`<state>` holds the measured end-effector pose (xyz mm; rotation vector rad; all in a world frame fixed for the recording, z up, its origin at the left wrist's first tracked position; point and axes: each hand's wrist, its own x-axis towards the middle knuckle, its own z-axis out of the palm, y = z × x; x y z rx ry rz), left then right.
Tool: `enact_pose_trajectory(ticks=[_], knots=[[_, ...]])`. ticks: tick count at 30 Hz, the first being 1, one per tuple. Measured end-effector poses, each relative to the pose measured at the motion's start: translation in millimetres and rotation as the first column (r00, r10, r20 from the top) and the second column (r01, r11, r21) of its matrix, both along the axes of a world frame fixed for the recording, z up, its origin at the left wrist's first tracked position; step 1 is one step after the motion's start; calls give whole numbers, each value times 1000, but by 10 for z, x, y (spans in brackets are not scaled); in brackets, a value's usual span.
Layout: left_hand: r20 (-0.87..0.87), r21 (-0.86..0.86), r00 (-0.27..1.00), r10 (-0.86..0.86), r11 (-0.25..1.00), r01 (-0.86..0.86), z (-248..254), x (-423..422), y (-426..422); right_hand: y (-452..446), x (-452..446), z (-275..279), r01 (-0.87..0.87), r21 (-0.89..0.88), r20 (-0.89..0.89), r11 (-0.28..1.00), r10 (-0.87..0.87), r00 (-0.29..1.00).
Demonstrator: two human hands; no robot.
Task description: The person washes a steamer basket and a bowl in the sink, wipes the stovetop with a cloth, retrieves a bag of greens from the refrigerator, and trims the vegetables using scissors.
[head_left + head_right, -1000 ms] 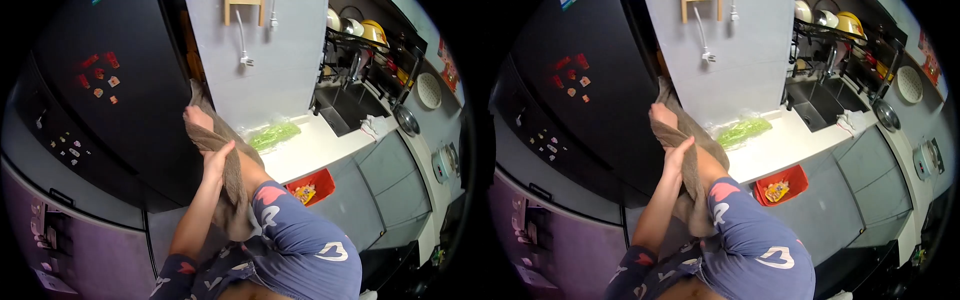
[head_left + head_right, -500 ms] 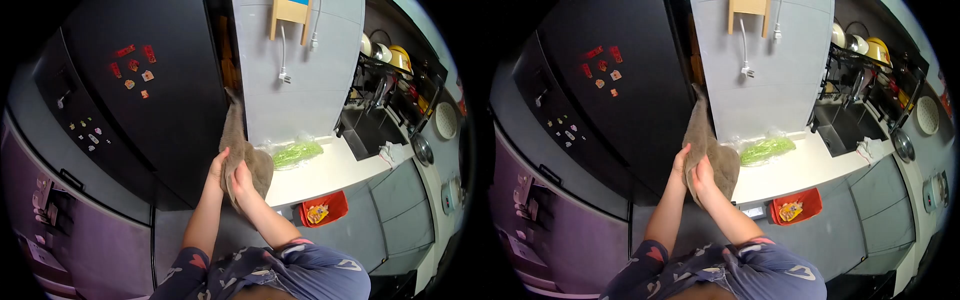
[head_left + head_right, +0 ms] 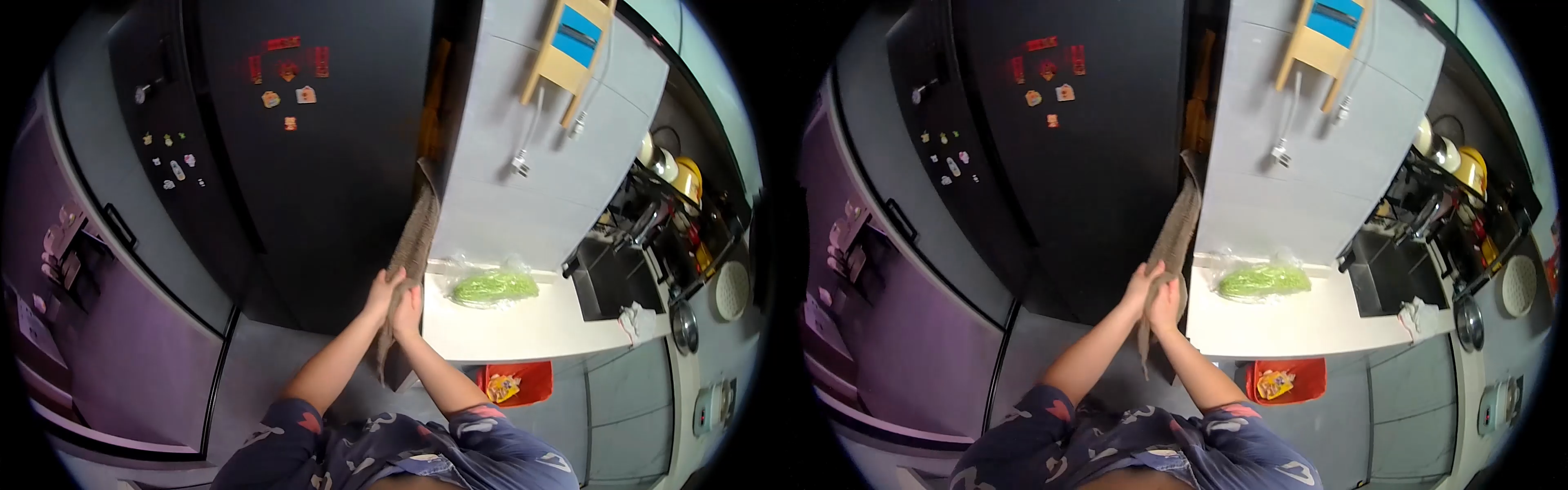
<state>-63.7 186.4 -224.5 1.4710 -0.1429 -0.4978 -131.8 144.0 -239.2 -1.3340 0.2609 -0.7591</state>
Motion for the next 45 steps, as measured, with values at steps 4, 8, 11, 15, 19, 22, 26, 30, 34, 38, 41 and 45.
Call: enact_pose_trajectory(ticks=[4, 8, 11, 15, 19, 22, 26, 30, 34, 38, 41, 45], knots=[[13, 79, 946, -325, 943, 323, -468, -56, 363, -132, 19, -250, -36, 25, -162, 999, 40, 986], [475, 24, 877, 73, 995, -96, -139, 972, 1047, -259, -27, -618, 75, -488, -389, 870, -294, 873], [721, -92, 520, 458, 807, -583, 648, 1983, 1747, -113, -180, -790, 57, -711, -403, 701, -472, 784], [835, -74, 342, 432, 702, -708, 1188, 2979, 2431, 301, -694, -917, -274, -759, -544, 591, -344, 765], [806, -60, 455, 379, 816, -575, 1091, 3441, 2576, 753, -1662, -863, -757, -342, -940, 556, -193, 283], [719, -187, 590, 367, 920, -345, 1194, 3443, 2678, 1183, -2490, -809, -703, -253, -961, 665, -254, 106], [693, -182, 671, 265, 964, -194, 1275, 3472, 2822, 1812, -3207, -627, -506, -230, -935, 831, -333, -122], [647, -133, 724, 239, 970, -202, 1315, 3442, 2853, 2233, -3458, -554, -346, -192, -963, 918, -245, -116], [639, -227, 708, 300, 953, -199, 1226, 3316, 2871, 2664, -3773, -919, -218, -260, -963, 941, -269, -17], [679, -214, 655, 332, 943, -256, 1231, 2623, 3064, 2885, -4144, -1393, -150, -187, -978, 971, -198, -64], [728, -206, 620, 293, 956, -209, 1059, 2036, 3237, 2835, -3853, -846, -214, -276, -961, 937, -273, 41], [818, -66, 563, 115, 992, -107, 968, 905, 3410, 2550, -3356, -614, -202, -532, -815, 822, -433, 384]])
